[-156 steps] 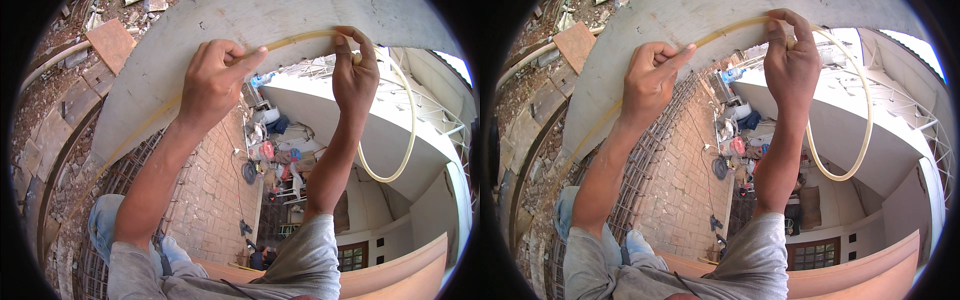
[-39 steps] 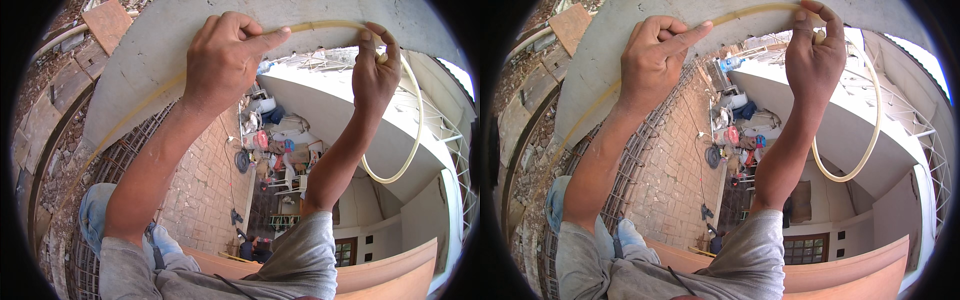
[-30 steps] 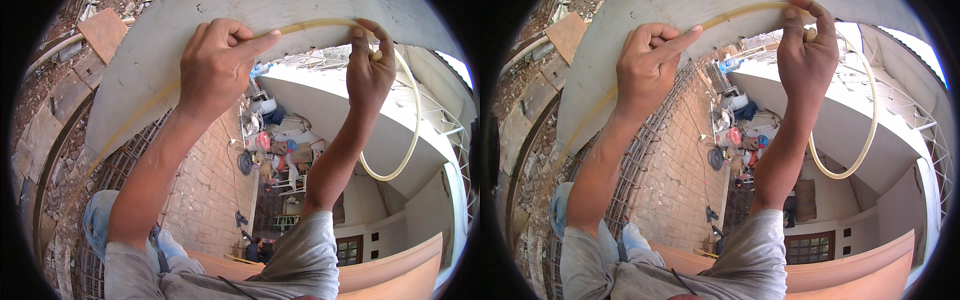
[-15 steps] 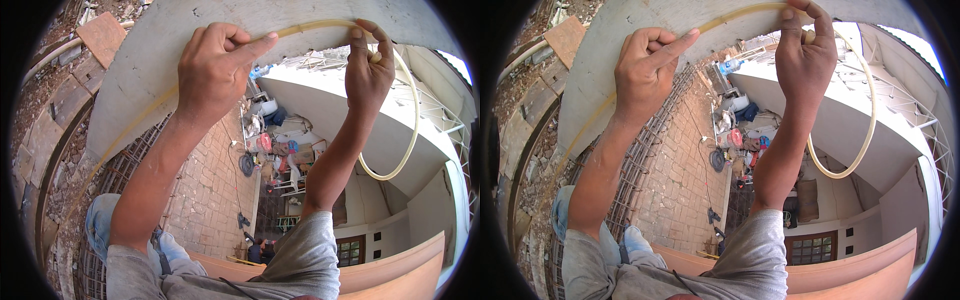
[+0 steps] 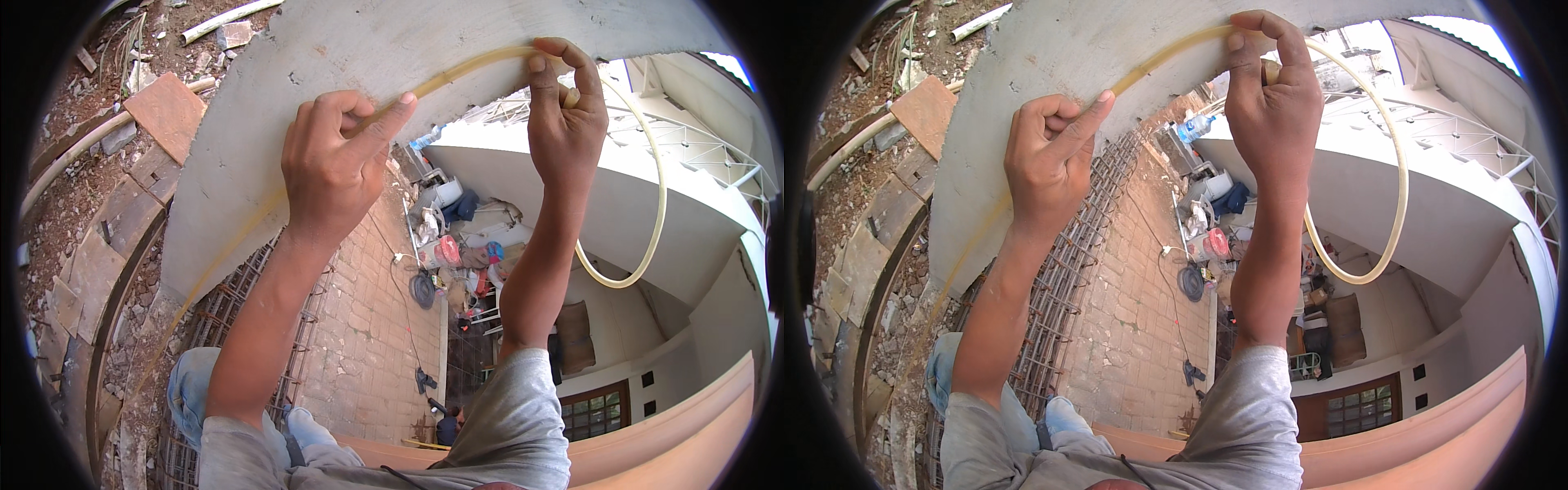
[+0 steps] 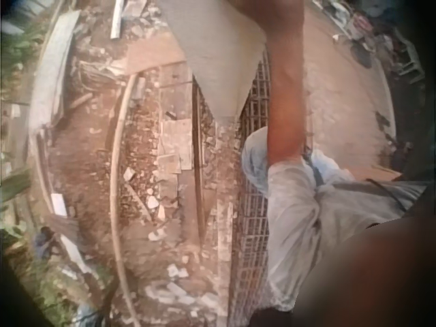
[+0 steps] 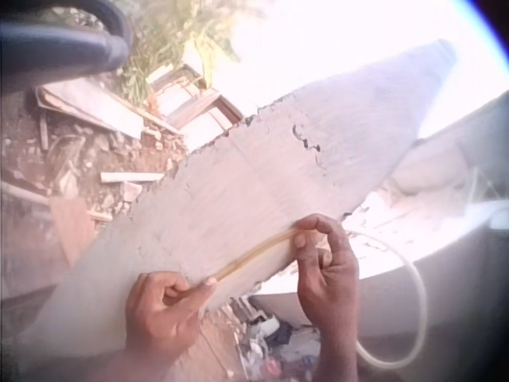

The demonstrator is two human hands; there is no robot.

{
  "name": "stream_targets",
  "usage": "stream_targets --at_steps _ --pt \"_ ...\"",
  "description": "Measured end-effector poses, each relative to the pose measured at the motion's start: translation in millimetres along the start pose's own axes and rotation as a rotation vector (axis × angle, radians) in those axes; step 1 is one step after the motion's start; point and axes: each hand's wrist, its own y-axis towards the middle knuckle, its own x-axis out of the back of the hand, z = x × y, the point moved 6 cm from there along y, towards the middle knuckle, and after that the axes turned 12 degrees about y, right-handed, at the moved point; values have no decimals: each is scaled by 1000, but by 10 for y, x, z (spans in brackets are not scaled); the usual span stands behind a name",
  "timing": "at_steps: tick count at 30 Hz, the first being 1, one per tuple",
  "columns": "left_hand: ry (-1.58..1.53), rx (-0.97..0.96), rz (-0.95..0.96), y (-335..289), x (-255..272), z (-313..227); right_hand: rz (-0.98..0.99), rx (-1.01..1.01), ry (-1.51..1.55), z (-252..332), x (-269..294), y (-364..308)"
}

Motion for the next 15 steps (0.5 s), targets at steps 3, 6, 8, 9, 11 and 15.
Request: stream_targets --at_steps 3,6,8,9,11,15 --pt "7 -6 9 6 -7 1 1 16 11 34 -20 -14" --pt "1 -2 16 1 -19 -3 -1 -44 59 25 -27 -27" --pt "4 -3 29 -6 -24 -6 -2 -34 34 36 -24 -13" --pt "10 -4 38 -6 -29 -4 -6 -36 11 38 -18 -11" --pt "23 -2 55 -2 -39 2 -1 -62 20 30 -16 -16" --pt "21 -7 72 4 -43 -1 -38 -47 12 44 -12 -17"
